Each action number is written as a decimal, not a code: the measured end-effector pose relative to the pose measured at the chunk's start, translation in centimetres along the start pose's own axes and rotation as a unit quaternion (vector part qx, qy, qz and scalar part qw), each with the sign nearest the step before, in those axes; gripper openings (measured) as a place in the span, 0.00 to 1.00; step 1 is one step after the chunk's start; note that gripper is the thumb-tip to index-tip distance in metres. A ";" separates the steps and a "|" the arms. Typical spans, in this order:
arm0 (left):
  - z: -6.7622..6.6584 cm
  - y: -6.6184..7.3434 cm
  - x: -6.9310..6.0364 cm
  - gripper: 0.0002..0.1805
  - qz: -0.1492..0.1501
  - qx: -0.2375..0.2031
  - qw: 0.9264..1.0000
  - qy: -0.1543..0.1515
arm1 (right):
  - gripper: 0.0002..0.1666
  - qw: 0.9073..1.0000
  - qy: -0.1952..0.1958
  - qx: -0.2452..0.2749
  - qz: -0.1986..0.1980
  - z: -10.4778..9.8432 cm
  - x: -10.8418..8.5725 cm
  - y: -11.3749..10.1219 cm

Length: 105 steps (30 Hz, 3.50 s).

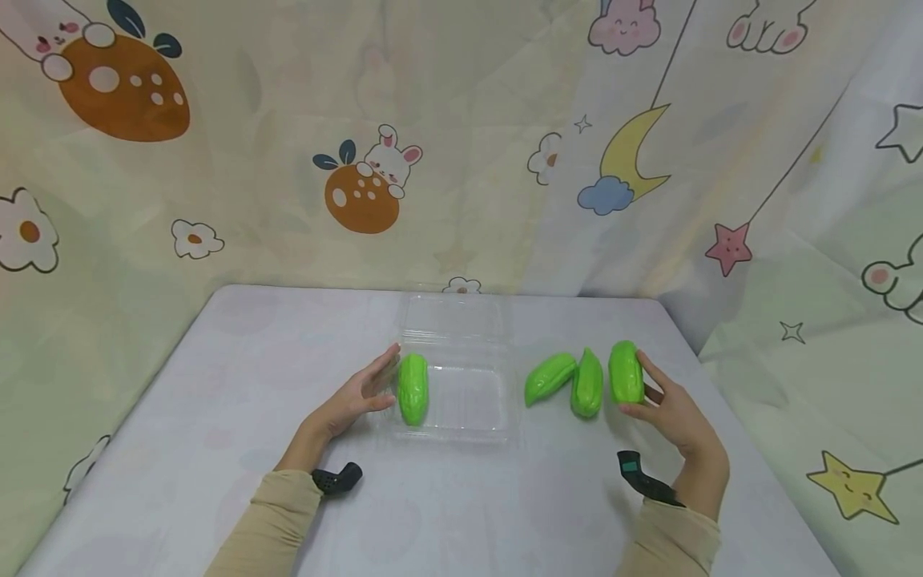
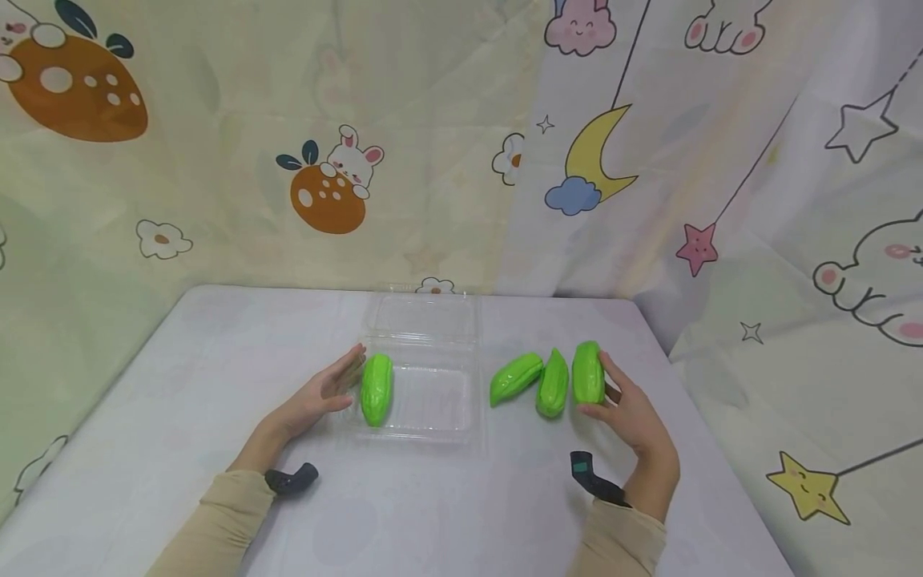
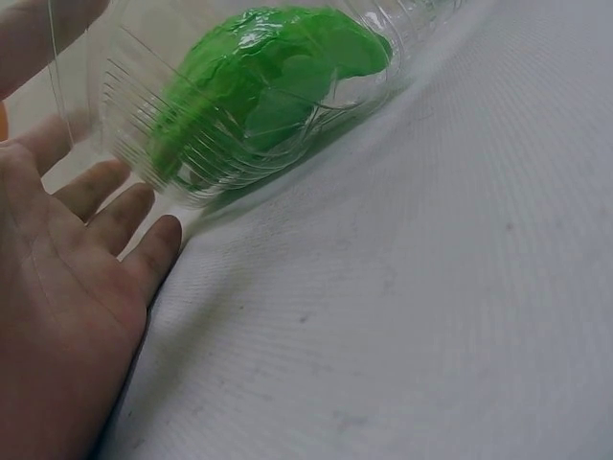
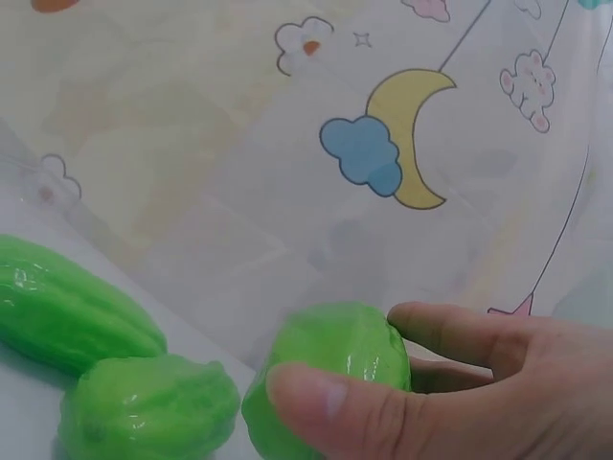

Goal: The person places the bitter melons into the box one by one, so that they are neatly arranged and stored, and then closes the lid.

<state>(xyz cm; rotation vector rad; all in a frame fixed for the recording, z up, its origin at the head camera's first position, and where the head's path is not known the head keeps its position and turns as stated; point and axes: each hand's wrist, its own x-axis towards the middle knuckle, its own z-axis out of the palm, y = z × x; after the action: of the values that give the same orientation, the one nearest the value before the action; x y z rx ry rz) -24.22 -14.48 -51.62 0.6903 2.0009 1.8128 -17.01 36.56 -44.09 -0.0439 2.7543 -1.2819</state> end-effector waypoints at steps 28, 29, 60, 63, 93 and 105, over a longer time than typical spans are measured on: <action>0.1 -0.1 -0.1 0.50 -0.001 0.001 1.000 0.004 | 0.59 0.999 0.004 -0.021 -0.049 1.7 1.5 -3.1; 0.1 -0.1 -0.1 0.50 -0.001 0.002 1.000 0.004 | 0.59 0.998 0.003 -0.023 -0.052 1.8 1.6 -3.2; 0.0 -0.1 0.0 0.50 0.000 -0.005 1.000 0.003 | 0.59 0.992 -0.035 -0.011 -0.117 5.2 3.5 -8.2; 0.0 -0.1 0.1 0.50 0.001 -0.006 1.000 0.002 | 0.60 0.992 -0.034 -0.023 -0.120 5.7 3.7 -8.7; -0.1 -0.3 0.2 0.48 0.013 -0.015 1.000 -0.006 | 0.59 0.981 -0.058 -0.079 -0.169 8.9 4.7 -11.6; -0.1 -0.4 0.2 0.48 0.012 -0.016 1.000 -0.009 | 0.59 0.979 -0.088 -0.047 -0.177 10.1 5.2 -11.7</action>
<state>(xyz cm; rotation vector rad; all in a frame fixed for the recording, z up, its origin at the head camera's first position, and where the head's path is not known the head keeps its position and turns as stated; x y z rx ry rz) -24.54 -14.45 -52.02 0.7207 1.9565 1.8413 -21.37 20.99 -42.07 -0.6496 2.7307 -1.1464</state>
